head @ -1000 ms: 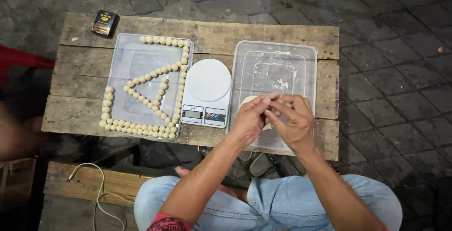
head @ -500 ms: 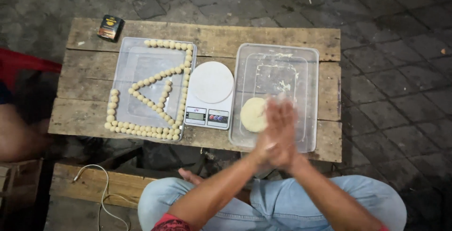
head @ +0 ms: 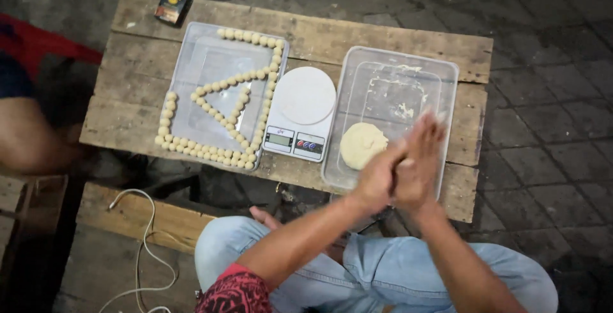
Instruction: The person sits on the floor and repeatedly pinches small pieces of dough from a larger mass, rolls them into uniform balls between their palms, and places them into a clear plastic tray. The person occasionally uses a digital scale to check the weight of the dough pieces.
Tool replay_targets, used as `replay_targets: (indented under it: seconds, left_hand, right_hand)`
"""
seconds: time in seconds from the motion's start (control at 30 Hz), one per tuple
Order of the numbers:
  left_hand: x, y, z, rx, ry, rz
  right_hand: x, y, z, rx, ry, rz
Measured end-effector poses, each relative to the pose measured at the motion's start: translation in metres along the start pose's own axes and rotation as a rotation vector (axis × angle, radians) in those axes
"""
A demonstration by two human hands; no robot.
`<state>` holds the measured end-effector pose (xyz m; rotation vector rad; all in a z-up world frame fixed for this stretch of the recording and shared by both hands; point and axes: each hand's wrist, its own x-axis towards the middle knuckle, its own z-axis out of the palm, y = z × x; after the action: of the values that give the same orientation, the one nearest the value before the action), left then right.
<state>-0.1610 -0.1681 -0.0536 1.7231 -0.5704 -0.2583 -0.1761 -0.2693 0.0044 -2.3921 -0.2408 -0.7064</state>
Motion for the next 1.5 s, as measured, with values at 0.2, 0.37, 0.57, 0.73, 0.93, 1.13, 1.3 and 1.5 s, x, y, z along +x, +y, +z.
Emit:
replay_targets:
  seconds: [0.2,0.37,0.57,0.73,0.93,1.13,1.3,1.5]
  left_hand:
    - [-0.002,0.03,0.029,-1.412,0.322,0.372]
    - [0.051,-0.03,0.006,-0.644,0.074,0.477]
    - [-0.012,-0.005,0.022,-0.083,0.005,0.04]
    - [0.022,0.035,0.017,-1.593,0.185,-0.018]
    - [0.021,0.048,0.011,-0.912,0.336,-0.527]
    - [0.037,0.074,-0.074,-0.698,0.227,-0.678]
    - [0.072,0.054,-0.195,-0.5,0.444,-0.511]
    - [0.078,-0.034,-0.31,0.101,0.755,-0.456]
  right_hand:
    - [-0.001,0.002,0.006,-0.03,0.021,-0.001]
    - [-0.004,-0.011,0.012,-0.079,0.013,-0.01]
    - [0.011,0.032,-0.002,-0.116,0.022,-0.015]
    - [-0.005,-0.002,0.011,-0.161,0.048,-0.011]
    - [0.015,0.028,0.004,-0.202,0.051,-0.022]
    - [0.031,-0.017,-0.018,-0.013,0.15,0.164]
    - [0.033,-0.015,-0.017,0.057,0.145,0.223]
    - [0.033,-0.006,-0.015,0.181,0.143,0.201]
